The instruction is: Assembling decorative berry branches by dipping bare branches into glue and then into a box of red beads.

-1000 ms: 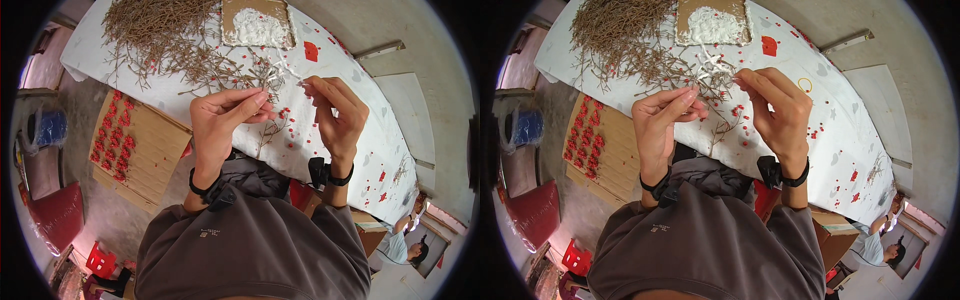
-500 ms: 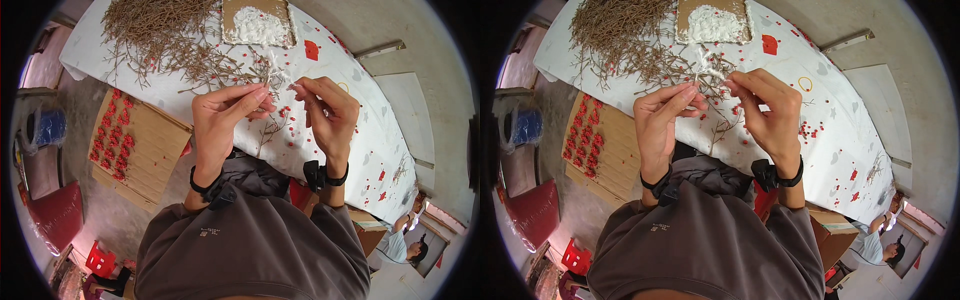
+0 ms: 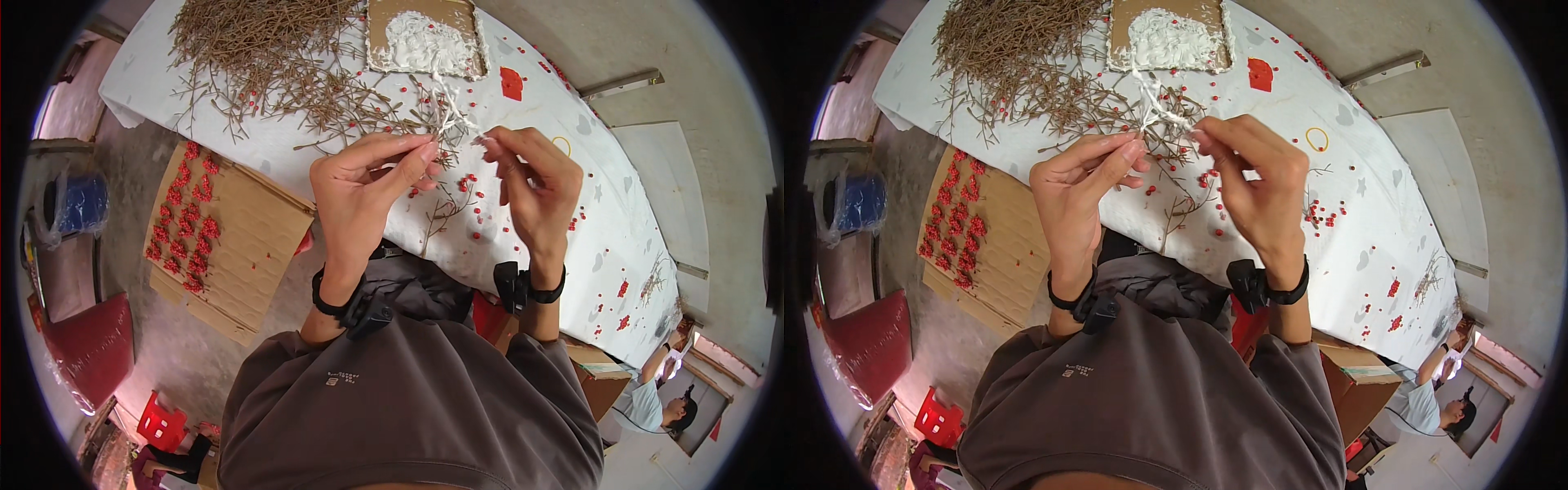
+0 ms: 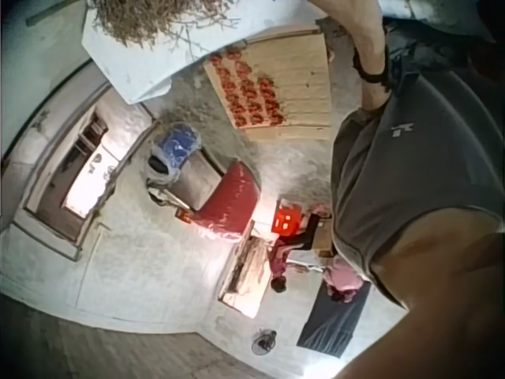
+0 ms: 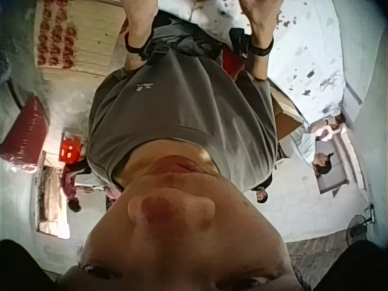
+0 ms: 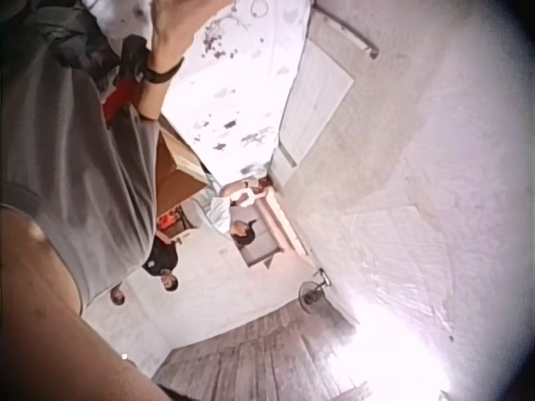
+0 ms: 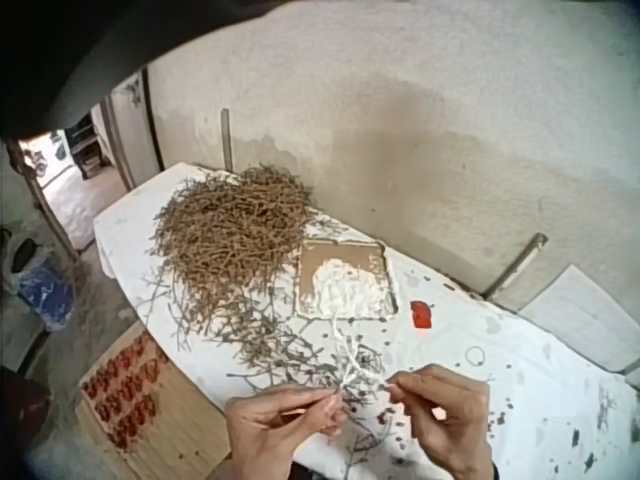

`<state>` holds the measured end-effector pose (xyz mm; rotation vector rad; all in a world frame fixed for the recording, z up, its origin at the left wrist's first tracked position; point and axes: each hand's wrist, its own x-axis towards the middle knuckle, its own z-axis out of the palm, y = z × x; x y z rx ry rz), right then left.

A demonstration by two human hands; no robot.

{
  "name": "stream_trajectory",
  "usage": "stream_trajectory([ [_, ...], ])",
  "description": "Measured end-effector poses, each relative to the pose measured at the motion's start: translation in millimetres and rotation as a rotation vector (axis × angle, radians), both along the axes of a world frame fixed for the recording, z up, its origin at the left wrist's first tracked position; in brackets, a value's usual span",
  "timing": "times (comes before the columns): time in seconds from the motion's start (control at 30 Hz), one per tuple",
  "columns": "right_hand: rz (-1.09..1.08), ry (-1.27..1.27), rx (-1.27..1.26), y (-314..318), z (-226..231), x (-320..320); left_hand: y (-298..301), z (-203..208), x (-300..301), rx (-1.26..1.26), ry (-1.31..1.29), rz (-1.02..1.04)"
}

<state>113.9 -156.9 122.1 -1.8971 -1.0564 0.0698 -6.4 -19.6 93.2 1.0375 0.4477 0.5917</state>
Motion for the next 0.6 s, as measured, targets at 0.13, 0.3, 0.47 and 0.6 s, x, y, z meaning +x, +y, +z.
stream_trajectory([
  [0.13,-0.018,0.023,0.067,-2.5,4.8,4.3,1.5,-1.5,0.8,0.119,0.011,0.074],
  [0.3,0.035,0.028,0.068,1.7,8.7,-6.7,-1.1,-0.5,3.6,0.261,0.030,0.171],
  [0.47,0.089,0.004,-0.013,3.6,2.6,-6.3,-2.8,3.4,3.4,0.265,0.035,0.187],
  [0.6,0.050,-0.029,0.034,1.1,-1.9,2.5,-0.3,1.9,2.0,0.250,0.016,0.181],
])
